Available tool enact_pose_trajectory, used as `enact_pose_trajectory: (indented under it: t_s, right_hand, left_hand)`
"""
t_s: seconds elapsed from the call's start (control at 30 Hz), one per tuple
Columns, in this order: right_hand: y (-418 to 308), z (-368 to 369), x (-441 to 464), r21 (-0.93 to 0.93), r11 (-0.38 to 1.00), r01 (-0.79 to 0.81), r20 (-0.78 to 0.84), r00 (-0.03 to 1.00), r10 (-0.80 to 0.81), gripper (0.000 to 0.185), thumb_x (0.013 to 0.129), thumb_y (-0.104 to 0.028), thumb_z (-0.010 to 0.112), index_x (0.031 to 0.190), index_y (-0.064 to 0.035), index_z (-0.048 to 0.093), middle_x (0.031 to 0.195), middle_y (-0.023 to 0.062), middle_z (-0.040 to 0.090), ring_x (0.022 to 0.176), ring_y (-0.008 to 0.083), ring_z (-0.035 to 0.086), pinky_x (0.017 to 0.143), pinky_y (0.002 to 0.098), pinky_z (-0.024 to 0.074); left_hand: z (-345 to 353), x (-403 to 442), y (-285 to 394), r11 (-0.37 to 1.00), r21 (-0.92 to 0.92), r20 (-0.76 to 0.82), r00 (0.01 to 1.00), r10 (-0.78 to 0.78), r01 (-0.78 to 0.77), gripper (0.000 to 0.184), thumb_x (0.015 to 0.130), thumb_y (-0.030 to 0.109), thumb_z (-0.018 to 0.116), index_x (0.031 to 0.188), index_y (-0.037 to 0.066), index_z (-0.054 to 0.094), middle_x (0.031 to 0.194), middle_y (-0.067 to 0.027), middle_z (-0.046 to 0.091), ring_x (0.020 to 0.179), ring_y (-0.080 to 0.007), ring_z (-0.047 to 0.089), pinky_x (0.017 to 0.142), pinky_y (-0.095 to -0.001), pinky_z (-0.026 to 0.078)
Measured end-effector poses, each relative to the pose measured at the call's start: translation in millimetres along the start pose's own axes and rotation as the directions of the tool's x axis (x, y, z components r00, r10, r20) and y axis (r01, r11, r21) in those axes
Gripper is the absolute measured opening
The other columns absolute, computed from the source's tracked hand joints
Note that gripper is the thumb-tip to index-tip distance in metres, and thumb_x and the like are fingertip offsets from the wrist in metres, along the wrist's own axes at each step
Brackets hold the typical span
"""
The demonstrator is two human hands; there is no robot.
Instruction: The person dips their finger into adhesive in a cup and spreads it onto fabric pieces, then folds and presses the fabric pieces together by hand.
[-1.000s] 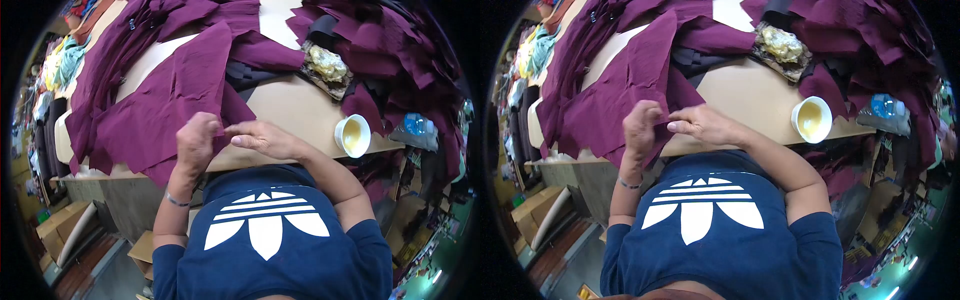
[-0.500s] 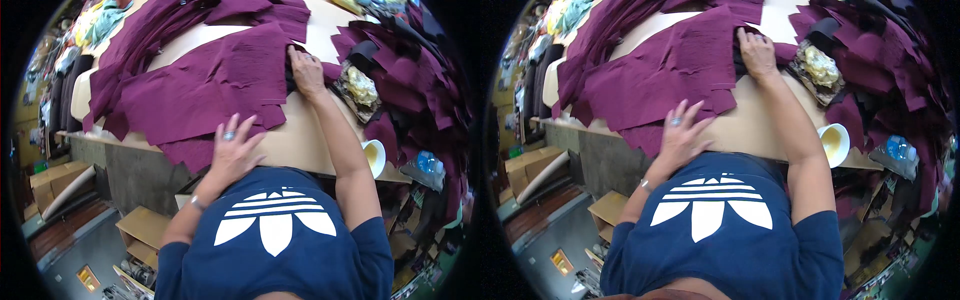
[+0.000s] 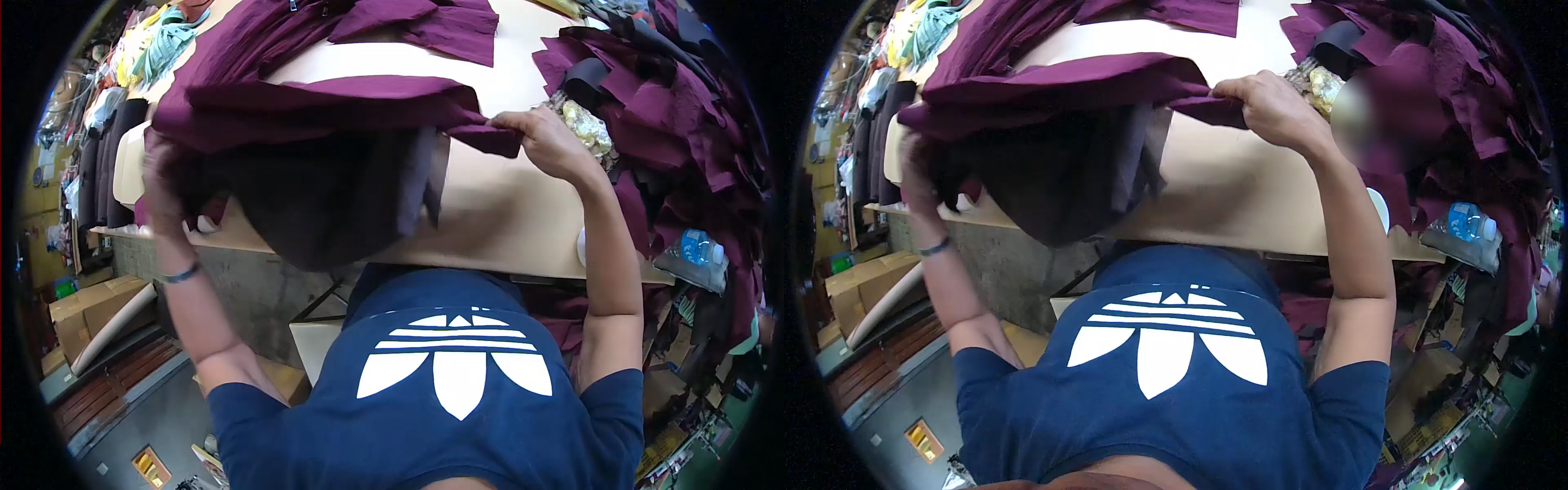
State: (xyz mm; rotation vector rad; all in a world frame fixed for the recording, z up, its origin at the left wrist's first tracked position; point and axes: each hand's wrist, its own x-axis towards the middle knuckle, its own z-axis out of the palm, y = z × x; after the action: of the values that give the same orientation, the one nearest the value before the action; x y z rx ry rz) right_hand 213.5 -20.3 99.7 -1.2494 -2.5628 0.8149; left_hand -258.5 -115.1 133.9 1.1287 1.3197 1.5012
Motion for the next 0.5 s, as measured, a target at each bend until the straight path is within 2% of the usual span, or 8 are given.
enact_pose_trajectory:
  t_s: [0.03, 0.1, 0.17, 0.3, 0.33, 0.43, 0.47, 0.5]
  right_hand:
    - [-6.6, -2.1, -3.1, 0.009, 1.0, -0.002, 0.019, 1.0, 0.002, 0.043, 0.069, 0.007, 0.04, 0.104, -0.004, 0.064, 0.088, 0.0225, 0.063, 0.082, 0.0375, 0.061, 0.077, 0.0418, 0.047]
    - [-21.0, -8.9, -9.3, 0.026, 1.0, -0.007, 0.059, 0.998, 0.005, 0.043, 0.069, 0.007, 0.041, 0.103, -0.0039, 0.065, 0.086, 0.023, 0.063, 0.079, 0.037, 0.061, 0.076, 0.0411, 0.0473]
    - [-32.3, -13.6, -14.2, -0.005, 1.0, 0.025, 0.078, 0.997, -0.024, 0.043, 0.067, 0.008, 0.042, 0.102, -0.0029, 0.065, 0.083, 0.0232, 0.063, 0.076, 0.0363, 0.061, 0.073, 0.0398, 0.0479]
    - [-58.9, -32.3, -16.8, -0.013, 1.0, -0.008, 0.182, 0.983, 0.01, 0.043, 0.069, 0.007, 0.045, 0.106, -0.0039, 0.062, 0.084, 0.0217, 0.062, 0.082, 0.0363, 0.059, 0.076, 0.0403, 0.045]
    - [-63.9, -37.3, -16.9, -0.013, 0.999, -0.046, 0.224, 0.974, 0.048, 0.042, 0.07, 0.007, 0.046, 0.108, -0.0048, 0.061, 0.085, 0.021, 0.062, 0.086, 0.0362, 0.058, 0.077, 0.0407, 0.0435]
    - [-58.4, -37.3, -22.8, -0.016, 0.993, 0.119, 0.08, 0.99, -0.118, 0.042, 0.069, 0.007, 0.045, 0.107, -0.0031, 0.059, 0.085, 0.0214, 0.062, 0.085, 0.0363, 0.058, 0.077, 0.0416, 0.0434]
    - [-62.8, -41.3, -22.1, -0.057, 0.995, 0.087, 0.103, 0.991, -0.081, 0.041, 0.068, 0.008, 0.043, 0.104, -0.0017, 0.059, 0.085, 0.0211, 0.062, 0.085, 0.0364, 0.058, 0.077, 0.0419, 0.0435]
    - [-58.0, -40.5, -22.3, -0.087, 0.995, 0.053, 0.098, 0.994, -0.044, 0.041, 0.068, 0.008, 0.043, 0.104, -0.0021, 0.059, 0.085, 0.0211, 0.062, 0.085, 0.0366, 0.058, 0.076, 0.0419, 0.0437]
  left_hand:
    - [-11.3, 17.7, 25.9, 0.996, -0.074, -0.012, 0.998, -0.057, 0.056, 0.025, 0.087, 0.009, 0.048, 0.11, -0.001, 0.054, 0.102, -0.0091, 0.06, 0.096, -0.0178, 0.059, 0.086, -0.0306, 0.047]
    - [-35.6, 64.5, 51.2, 0.875, 0.483, -0.053, 0.999, -0.005, 0.03, 0.027, 0.086, 0.004, 0.046, 0.111, -0.001, 0.054, 0.102, -0.0073, 0.06, 0.094, -0.0177, 0.059, 0.085, -0.0274, 0.046]
    - [-77.6, 136.7, 37.6, 0.671, 0.735, 0.11, 0.994, 0.02, -0.094, 0.027, 0.085, 0.002, 0.046, 0.111, -0.001, 0.055, 0.098, -0.0062, 0.062, 0.092, -0.0166, 0.06, 0.083, -0.0251, 0.045]
    - [-15.1, 188.2, -2.3, 0.655, 0.749, -0.004, 0.987, 0.161, -0.104, 0.024, 0.087, 0.007, 0.051, 0.107, -0.003, 0.059, 0.101, -0.0122, 0.064, 0.092, -0.0147, 0.06, 0.082, -0.0229, 0.044]
    - [21.9, 174.1, -2.5, 0.688, 0.709, 0.07, 0.987, 0.147, -0.153, 0.025, 0.087, 0.009, 0.052, 0.108, -0.003, 0.058, 0.104, -0.0126, 0.063, 0.093, -0.0155, 0.06, 0.083, -0.0233, 0.044]
    - [40.1, 180.8, -46.9, 0.962, 0.27, 0.087, 0.994, -0.067, 0.041, 0.046, 0.094, 0.025, 0.049, 0.132, 0.001, 0.039, 0.127, -0.011, 0.047, 0.115, -0.0199, 0.044, 0.095, -0.0318, 0.037]
    - [58.5, 168.1, -39.3, 0.596, 0.663, 0.221, 0.879, 0.422, -0.453, 0.048, 0.094, 0.028, 0.048, 0.133, 0.002, 0.036, 0.127, -0.0137, 0.048, 0.116, -0.0206, 0.044, 0.101, -0.0289, 0.03]
    - [97.3, 136.1, -12.0, 0.64, 0.59, 0.124, 0.838, 0.531, -0.493, 0.038, 0.091, 0.021, 0.051, 0.122, 0.001, 0.046, 0.118, -0.0131, 0.055, 0.106, -0.0206, 0.052, 0.093, -0.0287, 0.037]
